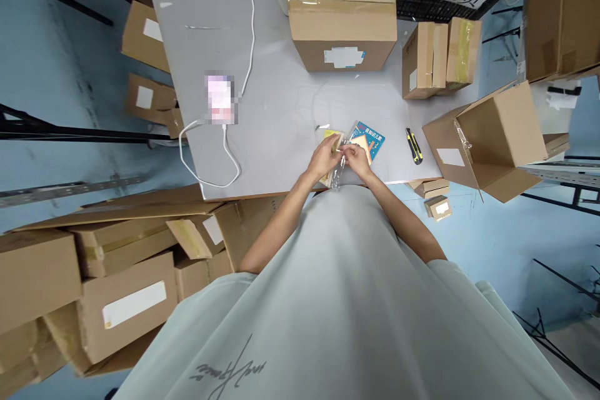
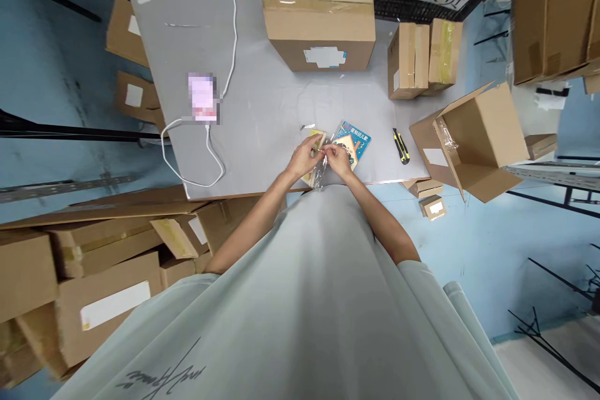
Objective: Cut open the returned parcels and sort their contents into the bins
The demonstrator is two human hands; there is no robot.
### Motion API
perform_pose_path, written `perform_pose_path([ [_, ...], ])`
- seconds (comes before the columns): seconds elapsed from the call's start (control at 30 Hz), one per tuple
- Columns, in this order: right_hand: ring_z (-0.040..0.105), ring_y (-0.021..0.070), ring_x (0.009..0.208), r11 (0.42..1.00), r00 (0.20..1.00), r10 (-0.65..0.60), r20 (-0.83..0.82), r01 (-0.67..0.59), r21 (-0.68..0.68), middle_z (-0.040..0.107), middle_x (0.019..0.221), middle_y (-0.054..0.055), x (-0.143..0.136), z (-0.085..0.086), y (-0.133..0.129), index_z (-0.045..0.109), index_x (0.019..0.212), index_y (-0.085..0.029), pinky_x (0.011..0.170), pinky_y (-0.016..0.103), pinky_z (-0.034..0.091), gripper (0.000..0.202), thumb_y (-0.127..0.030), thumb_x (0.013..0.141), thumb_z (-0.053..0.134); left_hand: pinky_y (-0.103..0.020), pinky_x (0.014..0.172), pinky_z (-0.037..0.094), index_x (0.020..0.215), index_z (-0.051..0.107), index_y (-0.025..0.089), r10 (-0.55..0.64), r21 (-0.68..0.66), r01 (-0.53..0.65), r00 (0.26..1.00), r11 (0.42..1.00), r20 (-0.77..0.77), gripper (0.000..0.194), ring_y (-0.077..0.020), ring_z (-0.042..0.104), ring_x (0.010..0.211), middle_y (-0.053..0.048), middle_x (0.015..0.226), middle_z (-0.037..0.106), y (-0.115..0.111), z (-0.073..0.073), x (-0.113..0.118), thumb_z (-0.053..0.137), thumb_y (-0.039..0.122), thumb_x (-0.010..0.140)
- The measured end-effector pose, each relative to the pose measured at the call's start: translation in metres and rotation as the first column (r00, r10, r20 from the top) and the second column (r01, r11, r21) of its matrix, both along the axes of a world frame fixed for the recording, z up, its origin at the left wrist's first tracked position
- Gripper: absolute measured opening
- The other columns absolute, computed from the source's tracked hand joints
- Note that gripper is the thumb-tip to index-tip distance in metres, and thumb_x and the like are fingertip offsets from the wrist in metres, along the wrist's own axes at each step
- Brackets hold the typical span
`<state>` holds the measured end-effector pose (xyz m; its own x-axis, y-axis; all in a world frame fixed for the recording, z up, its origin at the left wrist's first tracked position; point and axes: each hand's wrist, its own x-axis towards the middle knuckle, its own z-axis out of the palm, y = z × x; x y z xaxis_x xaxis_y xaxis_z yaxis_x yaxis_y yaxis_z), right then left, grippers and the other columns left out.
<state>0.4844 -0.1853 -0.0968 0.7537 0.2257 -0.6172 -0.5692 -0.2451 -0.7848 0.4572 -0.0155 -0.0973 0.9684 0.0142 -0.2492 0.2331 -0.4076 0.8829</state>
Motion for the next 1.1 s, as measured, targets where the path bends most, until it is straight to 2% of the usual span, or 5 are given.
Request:
perform_pose_path([
  [0.3, 0.087, 0.0264, 0.099, 0.993, 0.998, 0.063, 0.026, -0.065, 0.097, 0.084, 0.098, 0.005, 0.007, 0.017, 0.011, 0.075, 0.091, -0.024, 0.09, 0.038, 0.073, 0.053, -0.075, 0.097, 0.083, -0.055, 0.138, 0.049, 0.163, 0.066, 0.018, 0.058, 0.079, -0.057, 0.998, 0.995, -0.008, 0.086, -0.0419, 0.062, 0.162, -0.022, 0.173, 0.065, -0.001, 0.028, -0.035, 0.088, 0.022, 0.08],
  [0.57, 0.087, 0.0249, 0.102, 0.963, 0.977, 0.212, 0.025, -0.213, 0.164, 0.087, 0.12, 0.009, 0.017, 0.019, 0.038, 0.084, 0.115, -0.022, 0.094, 0.041, 0.074, 0.044, -0.065, 0.104, 0.083, -0.05, 0.107, 0.063, 0.105, 0.085, 0.023, 0.228, 0.339, -0.149, 0.951, 0.929, -0.208, 0.018, -0.0406, 0.083, 0.1, -0.016, 0.099, 0.088, 0.059, 0.039, -0.065, 0.078, 0.029, 0.09],
  [0.77, 0.085, 0.0248, 0.112, 0.909, 0.918, 0.382, 0.104, -0.393, 0.137, 0.088, 0.119, 0.009, -0.005, 0.02, 0.049, 0.087, 0.113, -0.02, 0.114, 0.045, 0.067, 0.022, -0.036, 0.098, 0.091, -0.034, 0.081, 0.065, 0.091, 0.085, 0.022, 0.392, 0.044, -0.4, 0.863, 0.916, -0.319, 0.024, -0.0256, 0.077, 0.083, -0.008, 0.088, 0.086, 0.094, 0.05, -0.075, 0.078, 0.044, 0.09],
  [0.93, 0.081, 0.0255, 0.122, 0.84, 0.799, 0.533, 0.278, -0.539, -0.063, 0.081, 0.141, 0.008, -0.023, 0.033, 0.059, 0.085, 0.133, -0.026, 0.118, 0.041, 0.064, 0.03, -0.024, 0.103, 0.084, -0.035, 0.072, 0.067, 0.089, 0.084, 0.016, 0.462, -0.176, -0.602, 0.74, 0.779, -0.489, 0.023, -0.0199, 0.072, 0.072, -0.007, 0.084, 0.081, 0.086, 0.053, -0.066, 0.083, 0.038, 0.083],
  [1.1, 0.074, 0.0305, 0.136, 0.738, 0.642, 0.674, 0.365, -0.592, -0.323, 0.07, 0.149, 0.014, -0.024, 0.045, 0.064, 0.078, 0.145, -0.023, 0.12, 0.044, 0.061, 0.035, -0.024, 0.11, 0.078, -0.037, 0.077, 0.07, 0.085, 0.084, 0.016, 0.474, -0.198, -0.647, 0.702, 0.736, -0.531, 0.021, -0.0219, 0.076, 0.077, -0.007, 0.084, 0.082, 0.073, 0.053, -0.063, 0.082, 0.037, 0.085],
])
